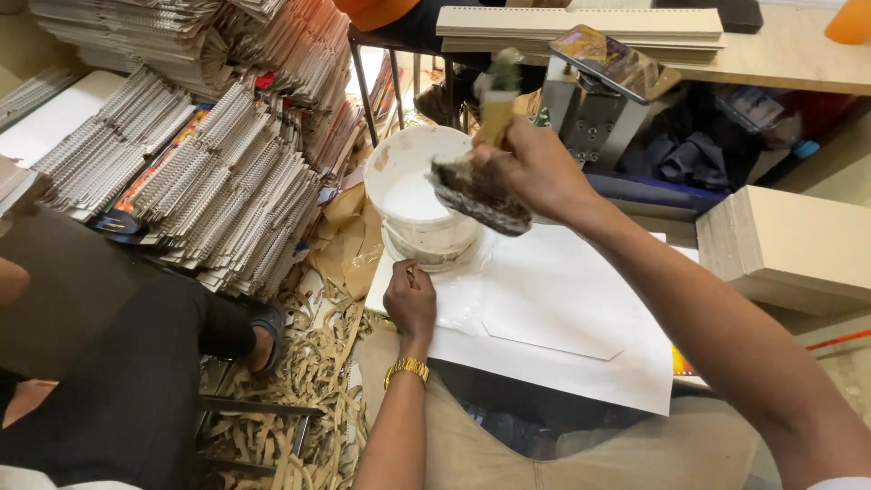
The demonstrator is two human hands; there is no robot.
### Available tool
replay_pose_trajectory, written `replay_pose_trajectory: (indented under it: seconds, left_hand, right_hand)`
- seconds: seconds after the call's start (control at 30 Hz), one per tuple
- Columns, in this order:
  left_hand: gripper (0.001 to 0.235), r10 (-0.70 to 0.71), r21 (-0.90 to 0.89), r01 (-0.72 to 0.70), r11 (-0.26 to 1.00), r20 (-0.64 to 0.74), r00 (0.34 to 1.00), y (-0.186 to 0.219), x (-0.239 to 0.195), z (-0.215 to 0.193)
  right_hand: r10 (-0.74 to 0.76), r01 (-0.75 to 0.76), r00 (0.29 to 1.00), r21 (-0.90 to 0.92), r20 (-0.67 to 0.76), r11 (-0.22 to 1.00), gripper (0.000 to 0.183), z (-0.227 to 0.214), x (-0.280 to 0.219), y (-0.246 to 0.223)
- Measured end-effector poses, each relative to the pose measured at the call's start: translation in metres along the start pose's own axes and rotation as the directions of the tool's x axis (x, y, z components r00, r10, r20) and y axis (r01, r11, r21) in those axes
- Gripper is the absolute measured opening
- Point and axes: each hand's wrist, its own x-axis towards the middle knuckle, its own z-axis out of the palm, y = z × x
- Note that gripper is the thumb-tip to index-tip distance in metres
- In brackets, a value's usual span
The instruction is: Applying glue to paper sheets and attaching cardboard pieces to assemble book covers
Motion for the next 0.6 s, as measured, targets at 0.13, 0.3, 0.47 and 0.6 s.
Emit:
replay_pose_trajectory:
  seconds: [0.13, 0.3, 0.47, 0.6]
  left_hand:
    - [0.010, 0.014, -0.043, -0.015, 0.999, -0.014, 1.000, 0.006, 0.004, -0.002]
    - [0.011, 0.021, -0.059, -0.021, 0.998, -0.007, 1.000, 0.004, 0.005, -0.001]
    - [0.011, 0.020, -0.024, -0.020, 0.999, -0.016, 1.000, -0.001, 0.003, 0.001]
    - [0.012, 0.020, -0.032, -0.020, 0.999, -0.010, 1.000, 0.007, 0.001, -0.005]
  right_hand:
    - [0.494, -0.239, 0.863, 0.775, -0.107, 0.585, 0.032, 0.044, -0.036, 0.082]
    - [0.675, -0.228, 0.725, 0.972, 0.135, 0.050, 0.028, 0.070, -0.111, 0.130]
    - [0.686, -0.519, 0.724, 0.715, 0.076, 0.469, 0.051, 0.026, -0.145, 0.087]
    - [0.676, -0.576, 0.731, 0.618, 0.096, 0.535, 0.047, 0.038, -0.152, 0.100]
